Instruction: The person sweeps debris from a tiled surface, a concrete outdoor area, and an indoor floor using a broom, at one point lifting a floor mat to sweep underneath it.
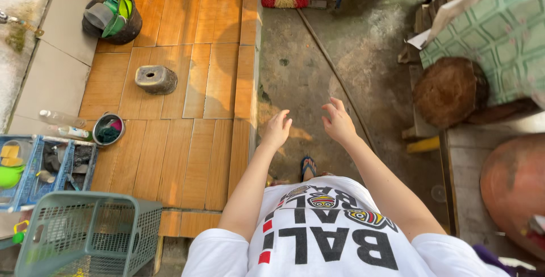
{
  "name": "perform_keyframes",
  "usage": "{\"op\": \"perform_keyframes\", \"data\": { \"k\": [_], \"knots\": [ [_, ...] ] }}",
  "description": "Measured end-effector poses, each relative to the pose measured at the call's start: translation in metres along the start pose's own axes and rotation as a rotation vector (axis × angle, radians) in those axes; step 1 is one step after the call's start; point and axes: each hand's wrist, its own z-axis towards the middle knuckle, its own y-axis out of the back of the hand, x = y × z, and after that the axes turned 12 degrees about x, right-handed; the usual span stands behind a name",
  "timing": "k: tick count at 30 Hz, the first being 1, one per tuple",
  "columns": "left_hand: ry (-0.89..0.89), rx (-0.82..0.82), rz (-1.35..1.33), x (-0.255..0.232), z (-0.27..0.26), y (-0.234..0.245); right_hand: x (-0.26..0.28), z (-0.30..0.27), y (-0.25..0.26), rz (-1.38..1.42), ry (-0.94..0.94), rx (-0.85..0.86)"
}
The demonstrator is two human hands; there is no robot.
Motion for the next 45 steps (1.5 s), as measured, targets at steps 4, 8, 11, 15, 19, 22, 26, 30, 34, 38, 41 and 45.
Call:
{"op": "perform_keyframes", "data": {
  "k": [4, 8, 11, 15, 19, 22, 26, 30, 34, 38, 41, 45],
  "knots": [
    [-0.029, -0.114, -0.057, -0.011, 0.089, 0.042, 0.004, 0.108, 0.043, -0.043, 0.140, -0.120],
    [-0.077, -0.181, -0.054, 0.010, 0.190, 0.086, 0.019, 0.218, 0.072, 0.028, 0.111, -0.061],
    [-0.063, -0.157, -0.016, 0.028, 0.270, 0.119, 0.013, 0.310, 0.087, 0.033, 0.227, -0.133],
    [-0.089, -0.097, 0.015, 0.043, 0.385, 0.179, 0.018, 0.439, 0.116, 0.074, 0.210, -0.157],
    [-0.183, -0.062, 0.024, 0.052, 0.491, 0.233, 0.030, 0.535, 0.148, 0.156, 0.255, -0.241],
    [-0.178, -0.043, 0.013, 0.054, 0.566, 0.270, 0.031, 0.603, 0.180, 0.179, 0.196, -0.269],
    [-0.214, -0.029, 0.002, 0.062, 0.670, 0.306, 0.027, 0.709, 0.216, 0.297, 0.082, -0.252],
    [-0.180, -0.021, -0.051, 0.074, 0.779, 0.339, 0.023, 0.825, 0.260, 0.279, 0.099, -0.242],
    [-0.205, -0.045, -0.023, 0.079, 0.886, 0.372, 0.029, 0.933, 0.316, 0.287, 0.125, -0.207],
    [-0.137, -0.060, -0.087, 0.077, 0.956, 0.409, 0.041, 1.041, 0.362, 0.293, 0.102, -0.162],
    [-0.085, -0.053, -0.140, 0.072, 0.995, 0.439, 0.054, 1.121, 0.390, 0.291, 0.112, -0.175],
    [-0.239, -0.133, -0.081, 0.072, 1.055, 0.479, 0.078, 1.230, 0.411, 0.372, 0.096, -0.233]
  ]
}}
